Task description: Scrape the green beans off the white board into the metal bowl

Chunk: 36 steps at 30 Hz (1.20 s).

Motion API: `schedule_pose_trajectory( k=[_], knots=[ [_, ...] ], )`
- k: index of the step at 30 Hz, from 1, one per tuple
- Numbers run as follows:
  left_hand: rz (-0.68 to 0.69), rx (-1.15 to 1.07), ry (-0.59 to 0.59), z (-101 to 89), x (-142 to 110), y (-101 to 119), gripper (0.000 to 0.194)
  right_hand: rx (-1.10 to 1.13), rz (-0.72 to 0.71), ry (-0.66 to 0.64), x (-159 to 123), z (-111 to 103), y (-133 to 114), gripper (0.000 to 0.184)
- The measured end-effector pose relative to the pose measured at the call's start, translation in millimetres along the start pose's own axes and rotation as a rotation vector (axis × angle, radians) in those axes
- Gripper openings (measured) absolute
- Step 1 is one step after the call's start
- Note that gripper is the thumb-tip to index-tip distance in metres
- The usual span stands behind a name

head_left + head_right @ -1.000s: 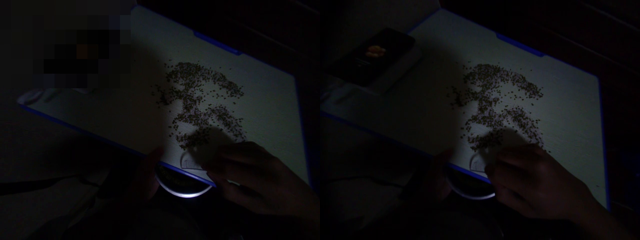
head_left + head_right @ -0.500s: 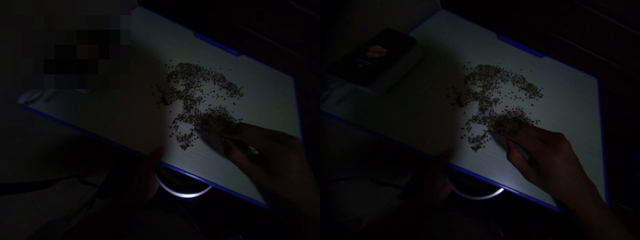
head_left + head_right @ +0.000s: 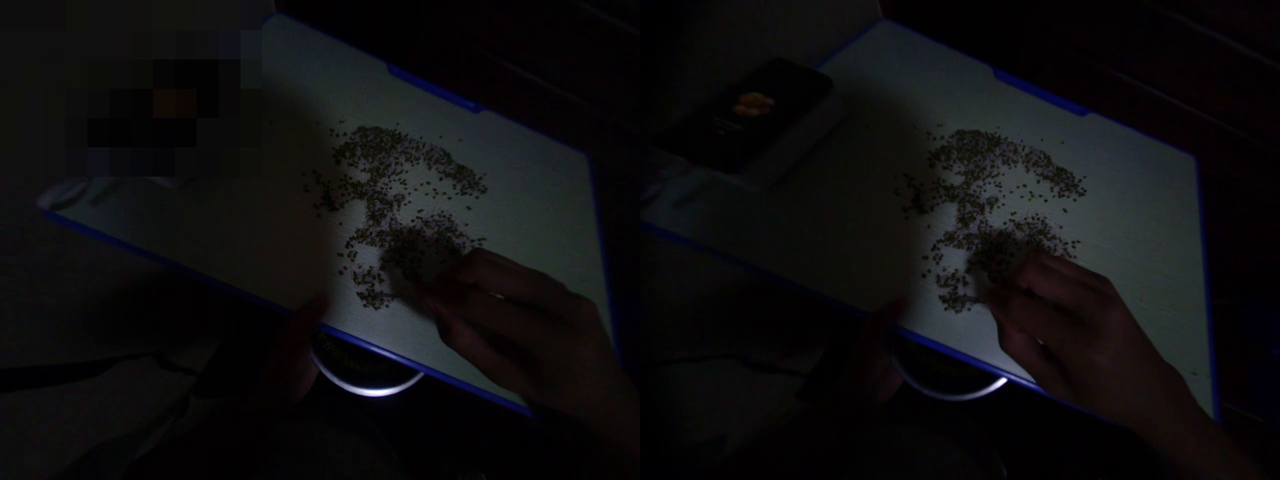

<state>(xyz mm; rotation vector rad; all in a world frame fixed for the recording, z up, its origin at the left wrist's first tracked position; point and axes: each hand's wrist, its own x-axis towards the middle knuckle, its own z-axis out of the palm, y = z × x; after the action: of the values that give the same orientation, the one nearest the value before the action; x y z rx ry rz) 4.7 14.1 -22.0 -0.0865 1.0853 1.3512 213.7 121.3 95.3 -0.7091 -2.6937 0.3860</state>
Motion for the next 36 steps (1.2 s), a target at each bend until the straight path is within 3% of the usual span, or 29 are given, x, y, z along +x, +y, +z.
schedule_pose_trajectory(
  k=[5,10,16,21,28,36],
  knots=[
    [0.009,0.005,0.043,-1.1,0.3,-0.9,0.026,0.010,-0.018,-0.015,-1.4,-1.8,-1.6,0.017],
    [-0.005,0.084,0.013,2.5,-0.2,3.0,0.034,0.014,-0.067,-0.043,-2.3,0.4,-0.4,0.014],
    [-0.020,0.019,0.032,-2.4,-0.2,-1.0,0.036,-0.027,0.018,0.070,-6.5,-4.7,3.0,0.014],
    [-0.024,0.024,0.018,-2.0,-2.5,0.6,0.032,0.020,-0.034,-0.028,-2.7,-8.2,1.4,0.021],
    [0.029,0.097,0.025,1.6,-1.8,4.5,0.033,0.064,-0.051,-0.047,-2.9,-6.7,0.8,0.023],
    [-0.002,0.151,0.025,0.4,0.6,3.7,0.033,0.082,-0.057,-0.083,-6.1,-4.7,-1.9,0.021]
  ],
)
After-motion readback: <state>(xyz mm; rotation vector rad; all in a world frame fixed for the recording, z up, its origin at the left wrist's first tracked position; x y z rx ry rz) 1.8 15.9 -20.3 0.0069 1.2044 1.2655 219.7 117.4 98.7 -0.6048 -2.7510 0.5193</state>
